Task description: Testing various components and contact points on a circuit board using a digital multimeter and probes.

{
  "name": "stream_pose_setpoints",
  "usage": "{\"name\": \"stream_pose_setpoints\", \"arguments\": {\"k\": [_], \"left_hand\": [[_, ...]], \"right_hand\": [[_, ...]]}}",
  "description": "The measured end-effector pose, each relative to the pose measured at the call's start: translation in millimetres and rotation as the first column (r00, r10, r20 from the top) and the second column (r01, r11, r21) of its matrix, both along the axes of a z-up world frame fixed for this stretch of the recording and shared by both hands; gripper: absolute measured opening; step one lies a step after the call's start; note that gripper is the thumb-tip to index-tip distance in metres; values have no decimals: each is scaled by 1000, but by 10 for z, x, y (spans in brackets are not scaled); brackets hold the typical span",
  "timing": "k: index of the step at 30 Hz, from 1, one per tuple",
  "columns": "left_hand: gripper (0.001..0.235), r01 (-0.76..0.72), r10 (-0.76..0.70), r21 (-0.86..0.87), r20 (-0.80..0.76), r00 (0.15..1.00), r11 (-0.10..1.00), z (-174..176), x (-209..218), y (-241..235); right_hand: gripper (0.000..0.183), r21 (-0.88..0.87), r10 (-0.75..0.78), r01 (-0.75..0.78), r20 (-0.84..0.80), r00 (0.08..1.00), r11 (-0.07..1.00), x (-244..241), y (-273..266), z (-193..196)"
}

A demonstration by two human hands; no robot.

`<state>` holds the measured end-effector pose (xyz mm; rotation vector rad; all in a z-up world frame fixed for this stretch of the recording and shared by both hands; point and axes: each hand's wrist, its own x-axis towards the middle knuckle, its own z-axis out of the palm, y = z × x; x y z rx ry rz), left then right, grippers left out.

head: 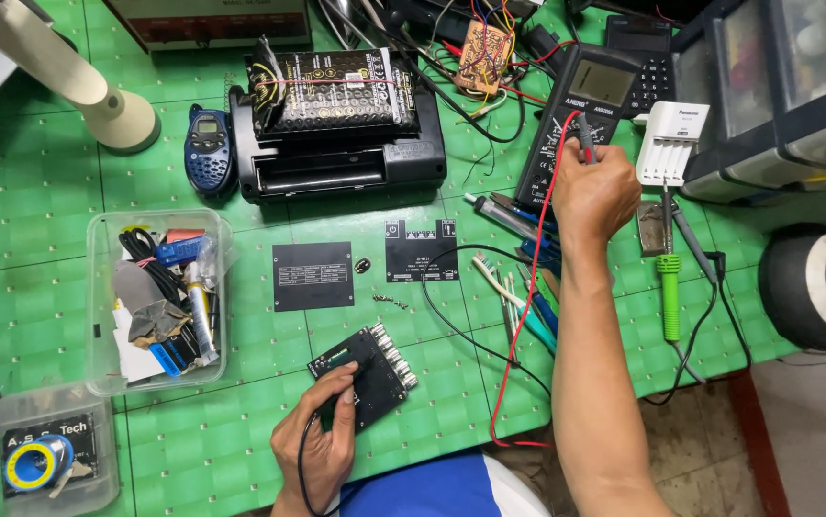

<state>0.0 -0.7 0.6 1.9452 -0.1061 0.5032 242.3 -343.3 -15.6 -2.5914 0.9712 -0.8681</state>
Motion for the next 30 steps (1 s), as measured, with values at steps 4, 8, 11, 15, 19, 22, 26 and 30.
{"name": "stream_pose_setpoints", "arguments": {"k": [4,8,11,15,19,22,26,30], "left_hand": [[9,3,-4,-37,-22,1000,999,-3,-7,-4],[9,-1,1,-11,-6,1000,1000,2,-1,-1],[9,0,0,4,1,1000,1000,-3,-5,3],[9,-8,8,10,-5,1000,1000,15,-14,-3],[10,-1,1,19,-5,1000,1000,0,-9,3],[10,-13,12,27,4,1000,1000,2,-2,-2],[10,-5,5,34,11,1000,999,17,-4,3],[9,-3,2,53,22,1000,999,16,2,3]], "right_hand": [[32,12,-4,4,5,1000,1000,5,14,6],[30,8,-3,2,9,1000,1000,9,36,10],[30,20,9,-9,-1,1000,1000,-18,84,80],[30,40,40,-39,-27,999,998,-11,32,97],[36,42,39,-37,-47,998,998,57,-47,27],[39,47,47,-44,-70,996,998,97,-104,-17],[35,26,47,-46,-51,998,999,117,-130,-61],[43,56,31,-28,-56,998,998,136,-176,-117]]}}
